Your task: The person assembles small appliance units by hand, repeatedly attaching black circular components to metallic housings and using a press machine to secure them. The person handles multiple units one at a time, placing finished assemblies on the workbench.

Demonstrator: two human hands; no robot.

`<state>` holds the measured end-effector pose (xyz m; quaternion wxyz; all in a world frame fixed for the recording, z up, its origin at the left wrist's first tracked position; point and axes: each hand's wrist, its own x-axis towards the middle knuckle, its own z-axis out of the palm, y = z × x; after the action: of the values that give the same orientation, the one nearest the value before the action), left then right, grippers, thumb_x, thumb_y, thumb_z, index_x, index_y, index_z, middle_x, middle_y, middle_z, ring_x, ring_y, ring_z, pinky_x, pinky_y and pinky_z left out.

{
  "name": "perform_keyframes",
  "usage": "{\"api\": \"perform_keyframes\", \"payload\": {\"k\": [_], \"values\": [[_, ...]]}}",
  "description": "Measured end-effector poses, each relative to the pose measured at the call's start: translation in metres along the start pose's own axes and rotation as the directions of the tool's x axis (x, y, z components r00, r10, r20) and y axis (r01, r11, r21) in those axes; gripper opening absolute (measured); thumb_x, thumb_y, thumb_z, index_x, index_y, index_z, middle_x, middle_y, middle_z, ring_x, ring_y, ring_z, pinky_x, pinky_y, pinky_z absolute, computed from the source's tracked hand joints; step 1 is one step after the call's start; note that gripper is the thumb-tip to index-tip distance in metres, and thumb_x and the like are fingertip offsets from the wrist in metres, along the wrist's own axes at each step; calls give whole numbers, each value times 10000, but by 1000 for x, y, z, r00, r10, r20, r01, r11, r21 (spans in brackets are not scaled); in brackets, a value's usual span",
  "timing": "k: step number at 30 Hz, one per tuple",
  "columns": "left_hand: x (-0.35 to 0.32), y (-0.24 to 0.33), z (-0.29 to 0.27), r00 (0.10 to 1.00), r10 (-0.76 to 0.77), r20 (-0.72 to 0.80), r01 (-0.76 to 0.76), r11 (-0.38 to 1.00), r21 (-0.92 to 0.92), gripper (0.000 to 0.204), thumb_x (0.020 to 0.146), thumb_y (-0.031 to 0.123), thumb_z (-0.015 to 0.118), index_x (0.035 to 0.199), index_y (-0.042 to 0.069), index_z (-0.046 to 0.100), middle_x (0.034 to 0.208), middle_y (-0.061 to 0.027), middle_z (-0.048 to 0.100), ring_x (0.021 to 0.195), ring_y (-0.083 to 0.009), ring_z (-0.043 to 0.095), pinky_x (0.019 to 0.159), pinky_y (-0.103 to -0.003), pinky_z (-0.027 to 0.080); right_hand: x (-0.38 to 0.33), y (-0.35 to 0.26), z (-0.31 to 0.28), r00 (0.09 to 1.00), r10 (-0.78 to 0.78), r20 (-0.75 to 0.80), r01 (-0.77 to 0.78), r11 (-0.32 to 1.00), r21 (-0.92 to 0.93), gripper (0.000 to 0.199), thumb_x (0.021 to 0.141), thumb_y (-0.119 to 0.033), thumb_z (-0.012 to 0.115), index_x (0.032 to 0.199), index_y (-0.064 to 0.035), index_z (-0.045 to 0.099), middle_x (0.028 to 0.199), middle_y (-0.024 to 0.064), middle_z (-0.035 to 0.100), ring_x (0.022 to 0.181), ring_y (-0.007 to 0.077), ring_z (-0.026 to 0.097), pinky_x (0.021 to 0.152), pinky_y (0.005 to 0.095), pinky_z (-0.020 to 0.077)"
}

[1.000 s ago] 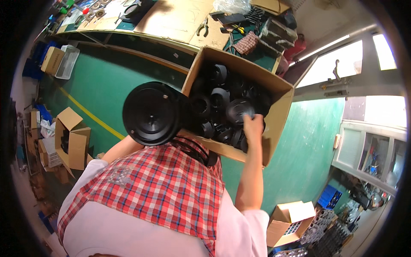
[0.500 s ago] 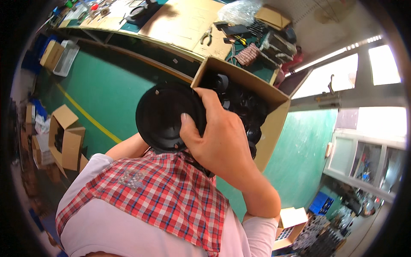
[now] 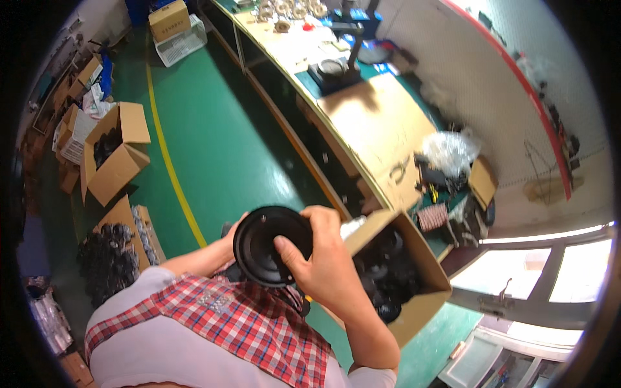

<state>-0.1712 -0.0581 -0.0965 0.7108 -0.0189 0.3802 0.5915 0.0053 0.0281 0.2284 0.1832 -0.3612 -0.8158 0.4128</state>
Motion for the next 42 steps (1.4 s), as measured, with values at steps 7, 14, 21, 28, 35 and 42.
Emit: {"api": "perform_keyframes", "payload": {"k": [7,14,21,28,35,42], "values": [[-50,164,-136,988,53,-144,-65,994,-82,495,983,448,414,1210,43,588,1176,-112,648,1040,-255,640,936,-393,499,154,-61,133,943,81,324,-175,946,272,327,918,-207,633,1107,25,501,875,207,654,757,270,665,663,373,510],[-25,314,-182,941,313,-131,-325,941,-89,426,1000,416,431,1281,111,527,1199,-53,620,1050,-192,626,843,-336,533,325,-118,213,940,-98,326,65,992,112,317,947,-252,610,1027,18,465,778,243,651,720,339,682,615,382,521],[98,459,-162,891,454,-21,-454,891,0,492,1002,495,407,1368,170,465,1233,-2,612,1032,-159,642,769,-320,570,521,-110,203,960,-128,249,118,991,55,388,905,-322,632,1016,33,520,872,254,653,818,345,670,741,416,513],[251,616,-92,796,592,124,-603,763,232,557,998,263,489,1488,88,291,1473,-93,413,1305,-270,471,1042,-403,449,724,-100,104,966,-194,173,212,973,-92,506,907,-473,553,1077,3,564,932,198,655,823,305,660,746,416,493],[406,736,4,534,600,596,-810,162,564,556,972,218,557,1456,47,344,1405,-102,482,1260,-249,515,1030,-351,441,888,-49,29,985,-141,-96,135,988,-72,485,879,-421,600,1054,31,588,891,162,642,713,215,631,677,349,502],[661,812,119,943,35,332,-175,898,403,434,1043,293,387,1409,67,441,1333,-60,560,1163,-165,584,934,-325,509,990,44,-75,913,220,-342,-209,975,70,506,850,-383,626,1030,88,582,868,230,661,743,259,665,685,359,527]]}}
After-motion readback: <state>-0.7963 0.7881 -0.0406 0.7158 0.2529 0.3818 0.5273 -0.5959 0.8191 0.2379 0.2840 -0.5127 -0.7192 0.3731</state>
